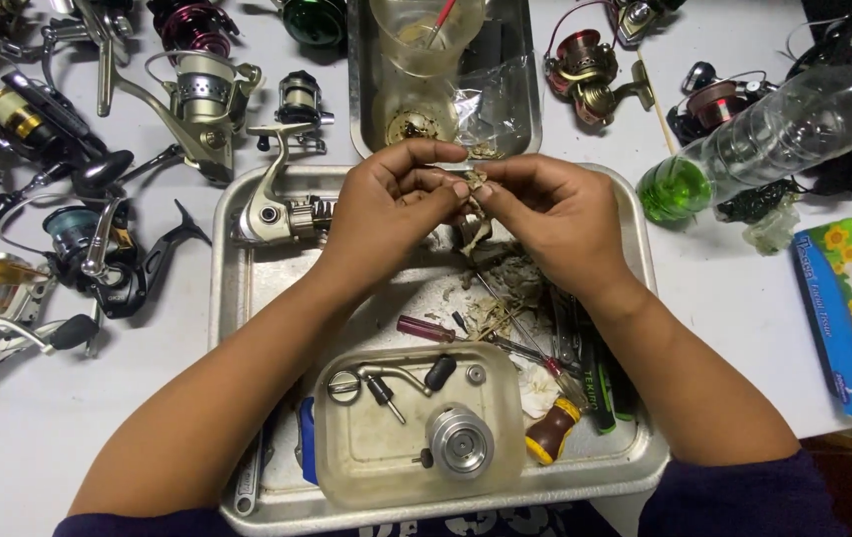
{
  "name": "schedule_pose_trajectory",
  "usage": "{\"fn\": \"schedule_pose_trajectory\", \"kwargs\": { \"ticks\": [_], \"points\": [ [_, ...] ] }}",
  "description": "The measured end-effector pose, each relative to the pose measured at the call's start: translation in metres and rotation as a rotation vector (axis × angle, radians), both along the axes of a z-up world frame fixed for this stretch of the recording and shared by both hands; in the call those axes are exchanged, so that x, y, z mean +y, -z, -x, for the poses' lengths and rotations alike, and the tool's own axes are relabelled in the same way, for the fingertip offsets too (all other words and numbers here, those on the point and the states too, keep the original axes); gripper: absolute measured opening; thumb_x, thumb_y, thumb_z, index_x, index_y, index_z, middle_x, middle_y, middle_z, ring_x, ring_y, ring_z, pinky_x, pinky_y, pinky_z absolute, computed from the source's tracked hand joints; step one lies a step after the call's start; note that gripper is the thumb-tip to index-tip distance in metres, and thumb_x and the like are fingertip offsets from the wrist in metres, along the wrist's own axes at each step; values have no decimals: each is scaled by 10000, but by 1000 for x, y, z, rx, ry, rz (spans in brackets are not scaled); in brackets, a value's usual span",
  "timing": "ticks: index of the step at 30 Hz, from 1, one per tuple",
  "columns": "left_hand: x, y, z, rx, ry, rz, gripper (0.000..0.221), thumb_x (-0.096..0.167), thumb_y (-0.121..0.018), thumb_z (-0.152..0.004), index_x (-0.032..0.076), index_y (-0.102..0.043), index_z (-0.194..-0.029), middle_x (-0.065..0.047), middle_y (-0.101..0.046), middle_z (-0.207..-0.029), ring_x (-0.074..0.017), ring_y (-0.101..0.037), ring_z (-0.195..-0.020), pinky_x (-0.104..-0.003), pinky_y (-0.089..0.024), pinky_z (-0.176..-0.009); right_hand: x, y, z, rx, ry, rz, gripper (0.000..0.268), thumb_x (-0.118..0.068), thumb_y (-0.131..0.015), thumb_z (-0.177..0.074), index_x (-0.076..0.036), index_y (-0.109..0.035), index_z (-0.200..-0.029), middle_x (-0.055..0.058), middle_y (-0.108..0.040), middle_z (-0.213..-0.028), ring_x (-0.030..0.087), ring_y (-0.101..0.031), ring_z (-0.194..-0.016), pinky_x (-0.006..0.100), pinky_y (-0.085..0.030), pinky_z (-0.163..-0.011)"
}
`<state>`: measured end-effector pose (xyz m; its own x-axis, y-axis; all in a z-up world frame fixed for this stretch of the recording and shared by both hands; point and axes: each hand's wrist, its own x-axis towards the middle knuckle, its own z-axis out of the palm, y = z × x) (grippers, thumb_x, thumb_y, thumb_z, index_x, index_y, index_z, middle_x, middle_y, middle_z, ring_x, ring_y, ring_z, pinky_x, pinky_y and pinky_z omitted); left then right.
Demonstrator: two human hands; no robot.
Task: The person is disassembling and repairing a fishing reel, focusing on the internal gear mechanism.
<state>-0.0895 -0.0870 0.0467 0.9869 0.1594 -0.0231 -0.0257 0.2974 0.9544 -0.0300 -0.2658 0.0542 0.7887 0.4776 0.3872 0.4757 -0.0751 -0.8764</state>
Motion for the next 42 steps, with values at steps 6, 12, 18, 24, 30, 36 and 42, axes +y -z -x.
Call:
{"fn": "schedule_pose_trajectory", "kwargs": {
  "ticks": [6, 12, 18, 24, 30, 36, 42],
  "points": [
    [-1, 6, 1, -55, -10, -134, 303, 6, -731, -874, 33, -724, -1176, -146, -758, -885, -142, -758, -754, -272, -656, -719, -2, -5, 2, -204, 31, 140, 46, -9, -754, -968, -2, -797, -984, 121, -747, -720, 219, -735, -664, 308, -574, -634],
    [-3, 0, 5, -29, -3, -125, 324, 17, -702, -885, 41, -718, -1207, -129, -755, -883, -122, -749, -767, -270, -647, -741, -2, -3, 11, -41, 45, 102, 96, -36, -736, -971, 21, -785, -1030, 156, -753, -769, 123, -644, -727, 313, -557, -652],
    [-7, -8, 8, -48, 23, -142, 329, -7, -726, -867, 26, -723, -1194, -141, -752, -859, -119, -739, -743, -257, -640, -702, 2, 7, 8, 343, 9, -74, 131, -70, -732, -964, 44, -747, -1026, 93, -687, -751, 100, -598, -704, 265, -576, -617],
    [0, 0, 1, -17, -15, -57, 259, 28, -731, -872, 20, -738, -1131, -135, -753, -841, -143, -758, -724, -277, -663, -720, -1, 11, 2, 301, 29, -114, 128, -3, -756, -954, 65, -749, -1062, 129, -711, -778, 118, -650, -733, 278, -584, -664],
    [1, 1, 2, -68, 17, -153, 288, 16, -739, -886, 31, -731, -1174, -117, -755, -864, -85, -719, -751, -227, -627, -688, -1, 5, 2, 282, -27, -85, 174, -27, -796, -935, 55, -754, -1083, 137, -734, -837, 115, -636, -776, 274, -572, -704],
    [-3, -2, 0, -109, 27, -225, 261, 13, -737, -898, 25, -742, -1159, -114, -758, -865, -75, -684, -768, -220, -603, -694, -4, 10, 0, 99, 16, 14, 110, 0, -772, -953, 46, -772, -1053, 135, -743, -815, 111, -632, -763, 276, -556, -694],
    [-1, 2, -1, -77, 2, -193, 275, 29, -709, -914, 39, -740, -1187, -132, -781, -900, -99, -728, -792, -242, -636, -725, -3, 3, -1, -96, -12, 89, 126, 32, -795, -918, 20, -792, -1044, 183, -765, -896, 225, -721, -823, 339, -569, -725]
  ]
}}
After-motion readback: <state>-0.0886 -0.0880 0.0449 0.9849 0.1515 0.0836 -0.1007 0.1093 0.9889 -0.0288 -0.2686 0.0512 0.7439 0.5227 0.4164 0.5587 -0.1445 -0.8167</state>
